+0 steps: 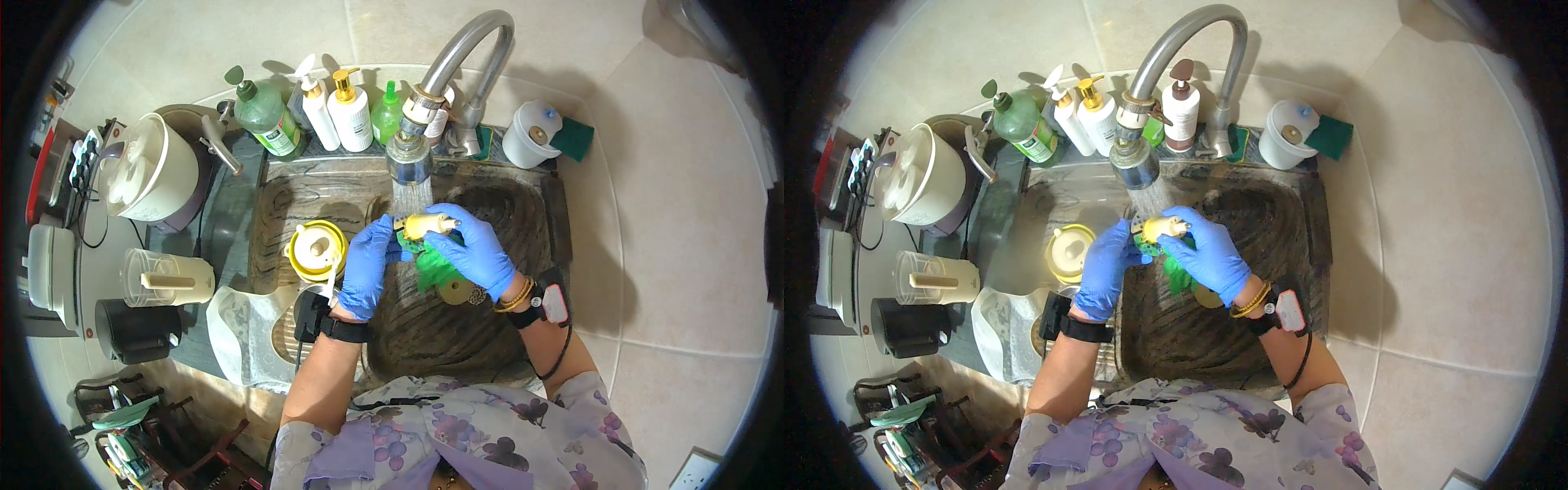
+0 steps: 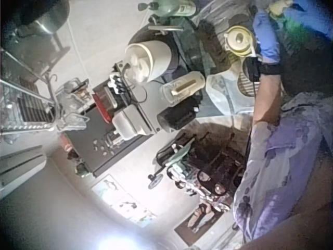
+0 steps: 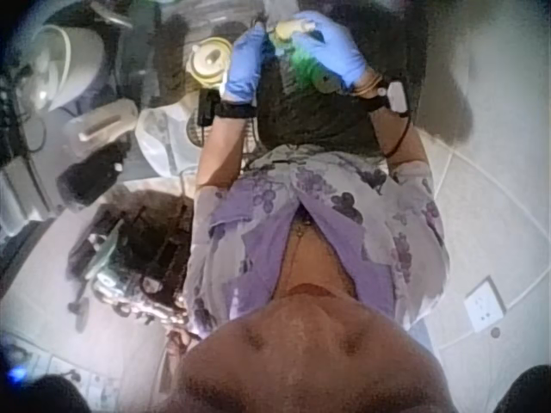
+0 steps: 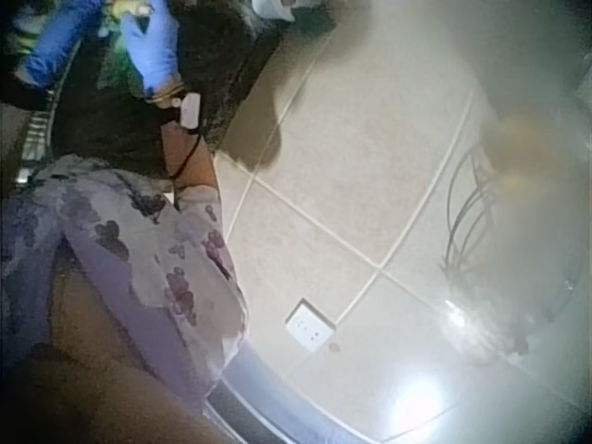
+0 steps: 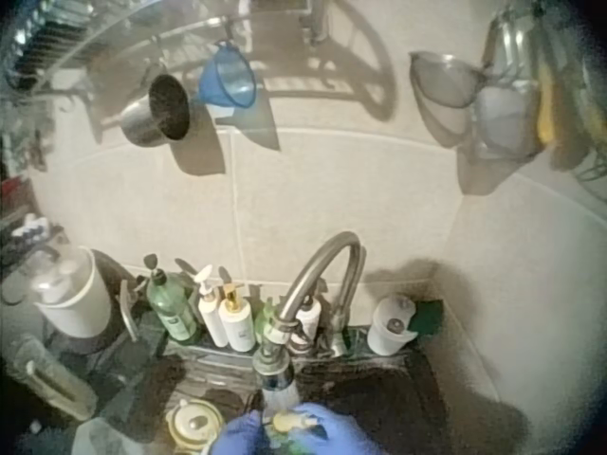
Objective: Washing and scrubbing a component of a citrus juicer under a running faucet using a sponge.
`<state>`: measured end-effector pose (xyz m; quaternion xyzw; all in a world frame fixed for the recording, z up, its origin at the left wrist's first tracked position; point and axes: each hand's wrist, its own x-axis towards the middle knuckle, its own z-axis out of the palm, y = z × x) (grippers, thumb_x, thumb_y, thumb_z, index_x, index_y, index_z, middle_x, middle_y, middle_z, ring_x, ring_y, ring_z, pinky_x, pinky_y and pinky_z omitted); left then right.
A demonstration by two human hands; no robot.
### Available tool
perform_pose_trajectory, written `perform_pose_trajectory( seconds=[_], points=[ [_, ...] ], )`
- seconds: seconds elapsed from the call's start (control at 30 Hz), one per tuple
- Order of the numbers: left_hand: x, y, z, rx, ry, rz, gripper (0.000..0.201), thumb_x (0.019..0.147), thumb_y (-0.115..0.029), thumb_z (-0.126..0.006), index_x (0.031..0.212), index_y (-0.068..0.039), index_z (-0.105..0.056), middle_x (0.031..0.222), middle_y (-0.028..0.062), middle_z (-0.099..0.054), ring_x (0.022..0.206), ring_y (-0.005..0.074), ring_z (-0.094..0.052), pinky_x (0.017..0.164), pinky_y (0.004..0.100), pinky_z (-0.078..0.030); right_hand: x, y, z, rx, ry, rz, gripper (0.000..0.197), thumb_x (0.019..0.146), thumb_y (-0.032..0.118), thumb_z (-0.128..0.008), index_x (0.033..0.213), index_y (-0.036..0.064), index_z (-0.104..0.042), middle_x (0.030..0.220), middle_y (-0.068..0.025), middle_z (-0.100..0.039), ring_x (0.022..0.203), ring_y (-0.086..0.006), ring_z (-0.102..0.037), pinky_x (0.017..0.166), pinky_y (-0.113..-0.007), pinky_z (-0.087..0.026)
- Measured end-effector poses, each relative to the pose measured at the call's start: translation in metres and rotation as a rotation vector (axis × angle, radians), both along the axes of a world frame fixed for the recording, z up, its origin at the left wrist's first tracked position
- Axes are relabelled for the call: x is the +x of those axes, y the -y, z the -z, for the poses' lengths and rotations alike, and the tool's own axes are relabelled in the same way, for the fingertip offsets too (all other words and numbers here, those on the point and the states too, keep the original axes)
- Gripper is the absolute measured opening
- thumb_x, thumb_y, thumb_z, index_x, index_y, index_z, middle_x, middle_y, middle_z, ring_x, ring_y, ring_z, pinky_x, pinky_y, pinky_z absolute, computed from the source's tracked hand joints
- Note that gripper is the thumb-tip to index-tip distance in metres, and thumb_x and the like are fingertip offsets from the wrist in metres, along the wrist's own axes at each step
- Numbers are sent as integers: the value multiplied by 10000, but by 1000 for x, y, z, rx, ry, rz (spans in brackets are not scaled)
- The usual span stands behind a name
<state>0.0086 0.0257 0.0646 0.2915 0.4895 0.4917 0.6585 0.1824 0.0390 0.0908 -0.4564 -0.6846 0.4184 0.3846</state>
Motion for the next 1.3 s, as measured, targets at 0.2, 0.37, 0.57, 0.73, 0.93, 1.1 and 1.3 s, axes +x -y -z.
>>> perform_pose_trajectory(
  seconds=[0.2,0.37,0.57,0.73,0.93,1.1,1.3],
  points=[
    [-1,4,-3,-8,-4,22,313,897,-293,-479,994,-9,-570,860,75,-615,748,146,-599,677,255,-488,6,-3,3,-101,-90,77,318,778,141,-646,1050,30,-526,901,-104,-620,793,-116,-591,700,-272,-482],
    [8,6,9,120,-225,99,190,864,-168,-552,937,2,-594,821,42,-591,740,75,-547,674,227,-474,-2,2,-1,-36,2,111,324,771,160,-655,1027,21,-513,881,-123,-623,792,-150,-610,685,-282,-486],
    [9,3,12,174,-358,-111,151,842,-132,-580,795,10,-597,664,25,-591,586,59,-528,553,201,-456,-12,11,-12,55,157,90,365,752,206,-675,1008,34,-480,849,-164,-619,770,-289,-628,644,-338,-492],
    [8,7,0,99,-235,-131,161,847,-153,-580,802,0,-605,656,25,-595,599,65,-535,572,208,-456,-9,11,-7,94,192,121,377,745,215,-682,1002,43,-468,824,-176,-613,770,-337,-611,619,-361,-487],
    [13,13,0,103,-44,-60,178,855,-174,-574,903,-4,-594,836,10,-601,748,48,-527,682,169,-419,-6,8,5,49,111,183,376,743,208,-686,1000,33,-475,823,-162,-611,748,-266,-628,636,-332,-485],
    [3,12,22,69,-56,52,203,867,-176,-556,974,-6,-590,872,11,-593,767,57,-529,711,178,-432,-7,11,3,-92,44,33,418,719,143,-714,1050,22,-489,898,-71,-583,798,-127,-553,695,-272,-465],
    [-8,12,20,48,-5,-116,219,885,-220,-525,981,-38,-599,854,11,-601,758,81,-557,673,226,-480,25,-1,12,-254,19,-8,365,733,136,-681,1032,-11,-531,884,-85,-602,793,-134,-565,704,-262,-464]
  ],
)
